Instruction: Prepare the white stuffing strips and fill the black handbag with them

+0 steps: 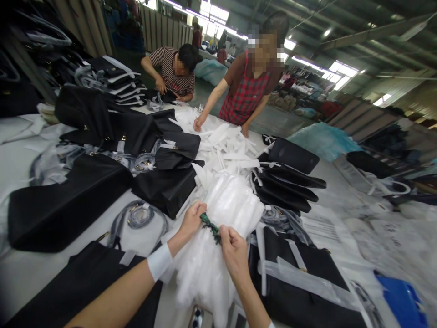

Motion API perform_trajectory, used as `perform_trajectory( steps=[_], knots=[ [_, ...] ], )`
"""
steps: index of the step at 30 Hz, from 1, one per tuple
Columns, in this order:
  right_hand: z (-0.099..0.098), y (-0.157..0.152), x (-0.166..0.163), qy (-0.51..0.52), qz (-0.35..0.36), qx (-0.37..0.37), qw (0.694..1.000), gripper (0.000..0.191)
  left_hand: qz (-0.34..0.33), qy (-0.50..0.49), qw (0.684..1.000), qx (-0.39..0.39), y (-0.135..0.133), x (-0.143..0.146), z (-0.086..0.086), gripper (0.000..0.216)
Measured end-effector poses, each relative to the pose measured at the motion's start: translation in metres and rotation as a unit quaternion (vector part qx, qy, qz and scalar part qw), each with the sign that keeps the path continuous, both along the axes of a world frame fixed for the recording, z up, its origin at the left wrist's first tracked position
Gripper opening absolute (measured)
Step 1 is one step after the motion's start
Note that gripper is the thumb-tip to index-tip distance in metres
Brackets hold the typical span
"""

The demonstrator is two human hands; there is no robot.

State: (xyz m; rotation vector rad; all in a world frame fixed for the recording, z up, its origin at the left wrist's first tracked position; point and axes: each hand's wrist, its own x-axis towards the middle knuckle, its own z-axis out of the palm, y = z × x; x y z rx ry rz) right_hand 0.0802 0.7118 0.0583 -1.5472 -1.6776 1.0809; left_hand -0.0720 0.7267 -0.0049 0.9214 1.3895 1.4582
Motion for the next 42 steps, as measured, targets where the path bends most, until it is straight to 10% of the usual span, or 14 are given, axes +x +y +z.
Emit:
perform_trajectory(
  steps=[5, 10, 15, 22, 34, 42],
  knots=[
    [0.015, 0.026, 0.013, -0.069, -0.143, 0.098, 0.983, 0.067, -0.097, 0.121, 0.987, 0.042, -0.03, -0.005, 0.011, 0.031],
    [0.004, 0.024, -0.006, -0.295, -0.068, 0.163, 0.939, 0.106, -0.181, 0.344, 0.918, 0.075, -0.068, 0.022, 0.012, 0.03],
    [-0.029, 0.031, -0.027, -0.355, -0.09, 0.205, 0.908, 0.09, -0.21, 0.465, 0.858, 0.05, -0.09, 0.038, 0.007, 0.054],
    [-0.044, 0.066, -0.026, -0.384, -0.137, 0.175, 0.896, 0.076, -0.205, 0.471, 0.857, -0.034, -0.113, 0.052, 0.007, 0.074],
    [-0.008, 0.058, 0.011, -0.306, -0.112, 0.064, 0.943, 0.098, -0.132, 0.344, 0.93, -0.008, -0.098, 0.059, 0.018, 0.029],
    [0.01, 0.044, 0.015, -0.044, -0.104, 0.128, 0.985, 0.086, -0.134, 0.404, 0.9, -0.094, -0.056, 0.052, 0.021, 0.07]
  ],
)
